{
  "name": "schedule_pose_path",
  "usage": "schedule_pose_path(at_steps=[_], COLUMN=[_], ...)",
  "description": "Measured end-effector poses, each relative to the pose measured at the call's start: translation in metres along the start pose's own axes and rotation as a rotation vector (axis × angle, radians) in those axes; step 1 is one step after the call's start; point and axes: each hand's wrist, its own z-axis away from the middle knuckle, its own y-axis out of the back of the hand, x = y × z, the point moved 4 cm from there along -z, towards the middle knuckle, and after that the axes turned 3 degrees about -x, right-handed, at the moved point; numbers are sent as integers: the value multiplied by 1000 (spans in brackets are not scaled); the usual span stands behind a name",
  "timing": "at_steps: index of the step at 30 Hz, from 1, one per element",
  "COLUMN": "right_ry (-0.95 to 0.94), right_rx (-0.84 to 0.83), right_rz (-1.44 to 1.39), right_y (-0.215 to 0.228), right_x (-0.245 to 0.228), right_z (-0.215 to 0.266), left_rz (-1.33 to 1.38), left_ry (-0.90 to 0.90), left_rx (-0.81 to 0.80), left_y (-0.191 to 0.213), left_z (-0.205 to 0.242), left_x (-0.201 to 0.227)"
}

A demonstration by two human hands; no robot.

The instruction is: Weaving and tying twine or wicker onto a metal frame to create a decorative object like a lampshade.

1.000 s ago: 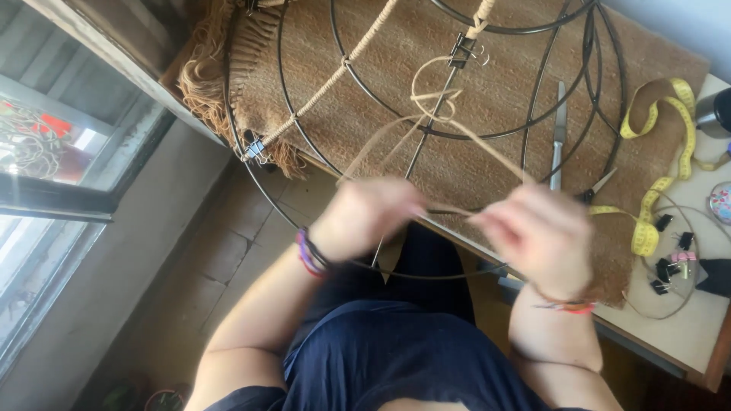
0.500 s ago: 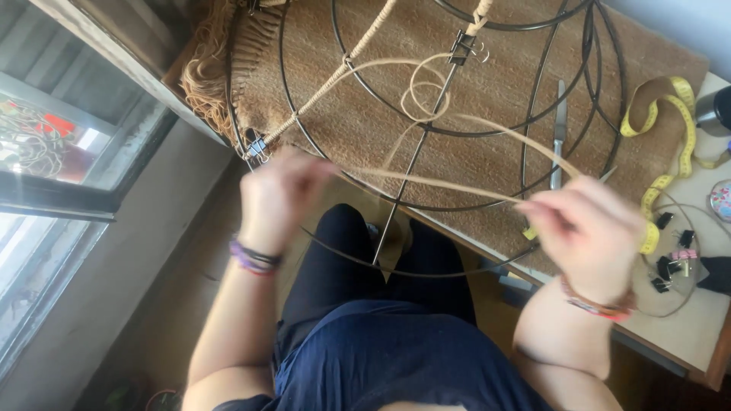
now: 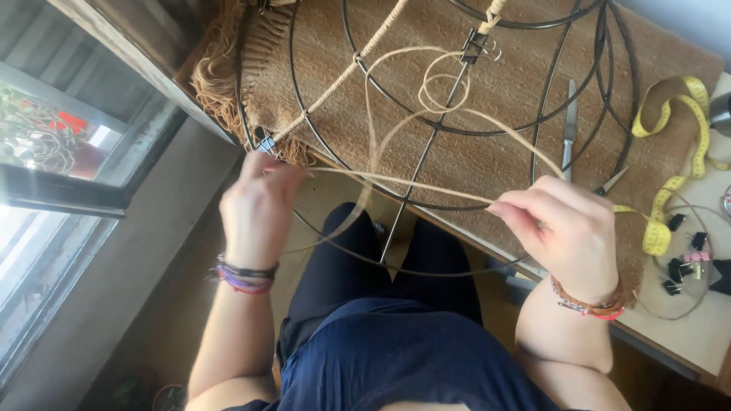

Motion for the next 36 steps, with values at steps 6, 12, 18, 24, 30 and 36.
schedule_pose_path(at_steps=[6, 12, 18, 24, 30, 36], right_ry=[228, -12, 141, 203, 10, 201], right_rx=[3, 9, -32, -66, -53, -78], right_rz=[16, 32, 85, 50, 48, -9], right_y=[-33, -8, -29, -37, -11, -69], right_x=[-45, -4, -27, -40, 18, -34], right_z=[-28, -7, -18, -25, 1, -25], left_rz=[383, 22, 333, 405, -419, 555], left_ry=[-454, -97, -283, -648, 179, -516], left_rx=[-8, -176, 34, -20, -154, -236], left_y=[19, -3, 39, -5, -30, 15], left_z=[-12, -7, -11, 13, 12, -1], left_x=[96, 26, 82, 105, -45, 121])
